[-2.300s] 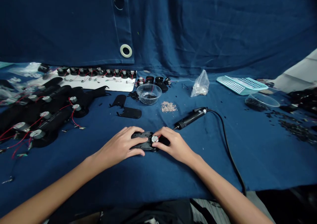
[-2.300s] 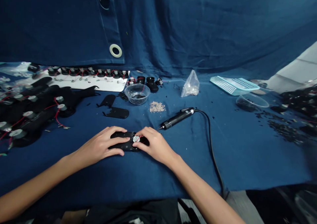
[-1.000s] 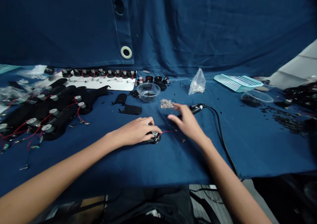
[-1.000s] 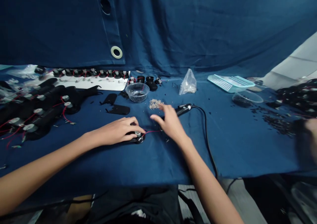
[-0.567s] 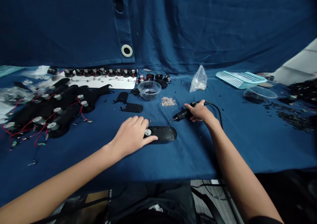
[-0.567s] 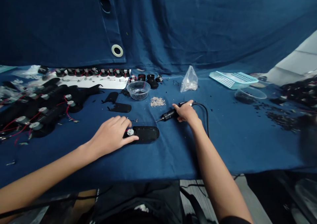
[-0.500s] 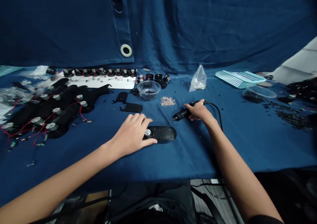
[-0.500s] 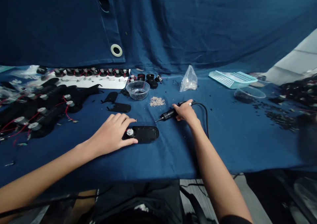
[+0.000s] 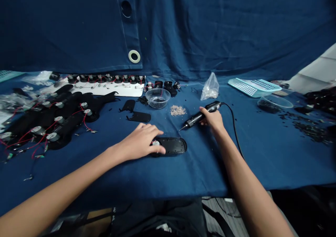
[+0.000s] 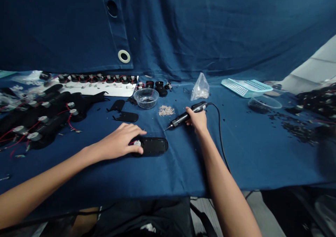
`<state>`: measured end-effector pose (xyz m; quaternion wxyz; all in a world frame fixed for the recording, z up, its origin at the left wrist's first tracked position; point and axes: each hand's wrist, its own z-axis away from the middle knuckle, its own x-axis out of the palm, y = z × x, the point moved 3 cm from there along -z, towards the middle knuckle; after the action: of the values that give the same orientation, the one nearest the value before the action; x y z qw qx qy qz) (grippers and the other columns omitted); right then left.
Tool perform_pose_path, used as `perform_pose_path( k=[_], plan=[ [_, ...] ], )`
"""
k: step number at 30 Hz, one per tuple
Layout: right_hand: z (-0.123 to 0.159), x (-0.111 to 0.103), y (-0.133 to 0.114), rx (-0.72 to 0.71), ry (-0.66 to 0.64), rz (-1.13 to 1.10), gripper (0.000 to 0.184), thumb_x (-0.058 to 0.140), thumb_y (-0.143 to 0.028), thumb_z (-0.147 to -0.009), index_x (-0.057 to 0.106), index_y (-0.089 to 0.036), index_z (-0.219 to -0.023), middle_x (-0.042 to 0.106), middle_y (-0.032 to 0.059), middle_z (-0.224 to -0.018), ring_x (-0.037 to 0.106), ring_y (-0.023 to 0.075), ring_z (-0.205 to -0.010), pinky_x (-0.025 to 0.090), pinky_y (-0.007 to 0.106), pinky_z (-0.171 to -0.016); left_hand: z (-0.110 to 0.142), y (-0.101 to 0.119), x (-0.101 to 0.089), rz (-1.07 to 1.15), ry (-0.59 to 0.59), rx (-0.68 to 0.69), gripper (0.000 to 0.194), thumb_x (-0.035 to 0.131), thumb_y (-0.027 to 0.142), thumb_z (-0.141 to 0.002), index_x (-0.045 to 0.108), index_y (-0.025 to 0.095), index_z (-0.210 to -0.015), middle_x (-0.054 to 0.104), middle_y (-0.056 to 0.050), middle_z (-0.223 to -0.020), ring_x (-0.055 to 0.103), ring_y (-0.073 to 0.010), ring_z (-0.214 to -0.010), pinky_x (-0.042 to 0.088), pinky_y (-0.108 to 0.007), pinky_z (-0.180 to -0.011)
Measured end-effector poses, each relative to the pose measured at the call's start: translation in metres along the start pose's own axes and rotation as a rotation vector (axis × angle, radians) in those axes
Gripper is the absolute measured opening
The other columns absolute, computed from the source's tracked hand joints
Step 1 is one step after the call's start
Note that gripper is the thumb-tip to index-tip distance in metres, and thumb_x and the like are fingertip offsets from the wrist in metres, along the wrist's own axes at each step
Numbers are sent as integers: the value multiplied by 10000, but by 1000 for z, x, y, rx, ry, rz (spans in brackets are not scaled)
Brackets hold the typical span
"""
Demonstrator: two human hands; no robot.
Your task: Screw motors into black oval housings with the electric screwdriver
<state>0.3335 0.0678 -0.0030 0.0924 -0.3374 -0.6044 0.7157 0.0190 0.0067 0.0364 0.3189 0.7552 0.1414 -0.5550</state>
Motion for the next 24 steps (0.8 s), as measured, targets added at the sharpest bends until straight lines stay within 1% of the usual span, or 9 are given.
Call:
perform_pose_path(
  k=[2, 4, 6, 8, 12, 15, 18, 21, 24],
  plan=[
    [5, -1, -12, -24, -20, -142, 374, 630, -497, -770, 555, -136, -834, 547, 6, -538, 529, 130, -433, 420, 228, -391, -22, -21, -18, 22, 112, -58, 457, 461, 556, -918, 556, 210, -1201, 617, -64, -1131, 538, -221, -1048, 369, -366, -918],
    [8, -2, -26, -7, -39, -398, 339, 601, -492, -791, 504, -169, -764, 479, -32, -535, 484, 91, -427, 407, 198, -390, -53, -50, -36, -67, 210, -145, 352, 444, 433, -951, 581, 168, -1137, 619, -86, -1114, 535, -220, -1037, 364, -368, -922],
    [12, 0, -43, 24, -76, -680, 302, 598, -454, -799, 469, -184, -754, 428, -57, -544, 419, 59, -406, 347, 167, -357, -88, -79, -45, -131, 114, -203, 273, 484, 287, -916, 614, 125, -1094, 634, -118, -1079, 552, -224, -991, 372, -357, -888],
    [16, 4, -57, 39, -120, -837, 267, 546, -433, -829, 442, -197, -759, 406, -63, -560, 369, 45, -388, 276, 151, -324, -123, -103, -46, -123, -3, -216, 182, 556, 179, -826, 681, 129, -948, 678, -89, -923, 584, -192, -831, 401, -318, -799],
    [26, 12, -63, 63, -110, -840, 275, 479, -442, -853, 367, -219, -736, 352, -75, -538, 308, 47, -353, 227, 155, -293, -169, -125, -32, -105, -247, -260, 94, 734, 189, -628, 712, 138, -703, 645, -38, -637, 545, -155, -618, 413, -274, -655],
    [33, 15, -53, 100, -63, -792, 297, 535, -447, -822, 360, -222, -738, 352, -80, -533, 331, 53, -354, 251, 160, -283, -181, -128, -20, -112, -339, -296, 166, 800, 212, -529, 702, 128, -635, 602, -37, -567, 534, -176, -618, 421, -295, -641],
    [39, 16, -46, 146, -17, -811, 294, 598, -429, -792, 402, -214, -753, 366, -80, -543, 371, 54, -380, 300, 155, -299, -182, -129, -14, -113, -378, -315, 137, 787, 202, -552, 697, 112, -601, 577, -53, -548, 544, -205, -652, 422, -325, -665],
    [43, 16, -45, 142, -3, -826, 307, 644, -421, -766, 427, -205, -739, 361, -79, -532, 365, 56, -383, 306, 163, -301, -179, -130, -16, -102, -359, -316, 125, 755, 206, -601, 703, 95, -623, 584, -78, -574, 562, -231, -696, 418, -341, -695],
    [47, 18, -46, 127, 14, -849, 337, 667, -430, -751, 421, -204, -710, 345, -80, -512, 345, 55, -378, 294, 167, -299, -175, -130, -20, -76, -310, -296, 95, 712, 196, -641, 697, 103, -653, 618, -78, -621, 566, -207, -677, 418, -324, -694]
  ],
)
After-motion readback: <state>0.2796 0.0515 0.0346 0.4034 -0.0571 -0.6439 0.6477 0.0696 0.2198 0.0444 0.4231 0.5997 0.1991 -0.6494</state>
